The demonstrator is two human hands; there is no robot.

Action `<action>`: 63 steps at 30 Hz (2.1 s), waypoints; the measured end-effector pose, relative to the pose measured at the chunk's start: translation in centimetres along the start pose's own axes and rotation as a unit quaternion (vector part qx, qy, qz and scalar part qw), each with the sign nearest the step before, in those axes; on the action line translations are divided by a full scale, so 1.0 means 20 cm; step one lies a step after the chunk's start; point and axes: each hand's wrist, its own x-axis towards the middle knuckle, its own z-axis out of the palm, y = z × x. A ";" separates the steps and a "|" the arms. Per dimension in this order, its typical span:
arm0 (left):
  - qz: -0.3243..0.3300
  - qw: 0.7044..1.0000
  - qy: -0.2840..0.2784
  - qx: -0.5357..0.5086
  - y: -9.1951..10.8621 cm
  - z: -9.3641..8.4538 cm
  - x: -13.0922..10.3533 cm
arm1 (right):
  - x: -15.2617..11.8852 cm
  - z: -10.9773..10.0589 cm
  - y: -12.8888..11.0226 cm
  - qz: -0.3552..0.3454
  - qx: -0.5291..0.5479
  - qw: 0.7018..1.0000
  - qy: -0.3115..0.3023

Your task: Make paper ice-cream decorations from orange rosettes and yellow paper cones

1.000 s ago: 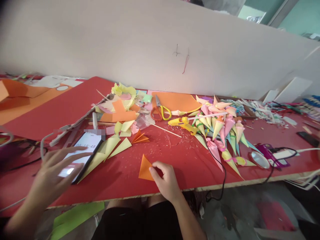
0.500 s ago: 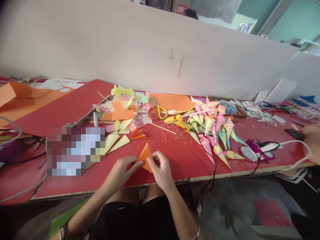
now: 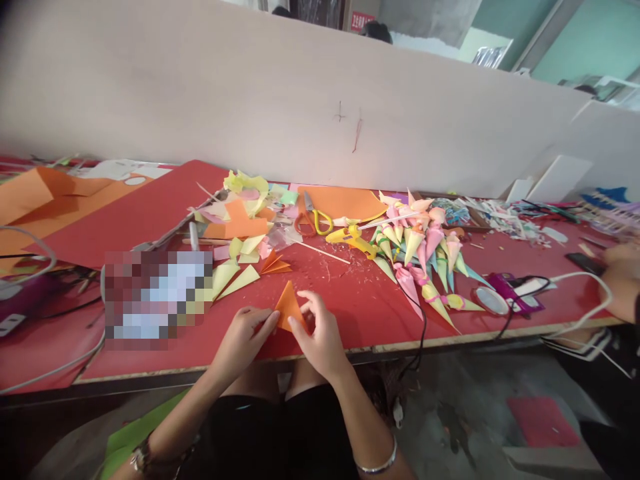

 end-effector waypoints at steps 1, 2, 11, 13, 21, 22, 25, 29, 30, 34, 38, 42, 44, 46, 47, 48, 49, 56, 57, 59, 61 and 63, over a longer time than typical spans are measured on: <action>-0.002 1.000 -0.001 0.026 0.00 0.01 0.00 | -0.01 -0.01 0.00 -0.024 -0.021 0.999 -0.022; -0.004 0.999 -0.001 0.051 -0.01 0.01 0.00 | -0.01 -0.02 0.00 -0.043 -0.046 0.997 -0.051; -0.003 0.984 -0.036 0.175 0.00 0.00 -0.02 | -0.05 -0.07 -0.03 -0.050 -0.267 0.950 -0.155; -0.003 0.983 -0.021 0.180 0.00 0.00 -0.02 | -0.05 -0.07 -0.05 -0.046 -0.300 0.940 -0.158; 0.114 0.979 -0.052 0.159 -0.03 0.00 -0.05 | -0.02 -0.12 -0.07 -0.052 -0.284 0.940 -0.181; 0.121 0.979 -0.049 0.159 -0.03 0.00 -0.06 | -0.01 -0.12 -0.06 -0.059 -0.276 0.941 -0.187; 0.139 0.974 -0.032 0.179 -0.04 -0.01 -0.07 | 0.00 -0.13 -0.03 -0.080 -0.256 0.942 -0.204; 0.153 0.965 -0.015 0.214 -0.05 -0.01 -0.07 | 0.01 -0.12 0.00 -0.109 -0.261 0.940 -0.194; 0.154 0.963 -0.012 0.220 -0.05 -0.01 -0.07 | 0.01 -0.12 0.01 -0.114 -0.267 0.940 -0.181; 0.156 0.963 -0.009 0.218 -0.05 -0.01 -0.07 | 0.00 -0.07 0.03 -0.137 -0.288 0.937 -0.145; 0.172 0.963 -0.009 0.208 -0.08 -0.01 -0.07 | -0.02 -0.05 0.03 -0.169 -0.289 0.932 -0.141; 0.202 0.960 -0.002 0.194 -0.10 -0.01 -0.08 | -0.04 -0.06 0.03 -0.133 -0.223 0.957 -0.127; 0.201 0.960 0.008 0.196 -0.09 -0.01 -0.08 | -0.04 -0.07 0.04 -0.104 -0.184 0.970 -0.118; 0.189 0.962 0.012 0.194 -0.09 -0.01 -0.09 | -0.04 -0.07 0.04 -0.087 -0.163 0.976 -0.115; 0.183 0.964 0.013 0.191 -0.08 -0.01 -0.09 | -0.04 -0.07 0.05 -0.083 -0.159 0.977 -0.115; 0.176 0.966 0.014 0.187 -0.08 -0.01 -0.09 | -0.04 -0.06 0.05 -0.079 -0.157 0.978 -0.112; 0.169 0.969 0.015 0.182 -0.08 -0.01 -0.09 | -0.03 -0.06 0.05 -0.076 -0.158 0.979 -0.104; 0.103 0.986 0.019 0.128 -0.09 0.02 -0.08 | -0.03 -0.03 0.05 -0.044 -0.196 0.979 -0.038; 0.097 0.987 0.021 0.126 -0.09 0.02 -0.08 | -0.04 -0.02 0.05 -0.039 -0.201 0.978 -0.027; 0.081 0.988 0.027 0.125 -0.08 0.03 -0.08 | -0.04 -0.01 0.05 -0.032 -0.210 0.977 -0.007; 0.069 0.990 0.026 0.118 -0.07 0.03 -0.08 | -0.04 0.00 0.06 -0.030 -0.219 0.975 0.005; 0.060 0.992 0.020 0.108 -0.07 0.02 -0.07 | -0.04 0.00 0.06 -0.029 -0.226 0.974 0.011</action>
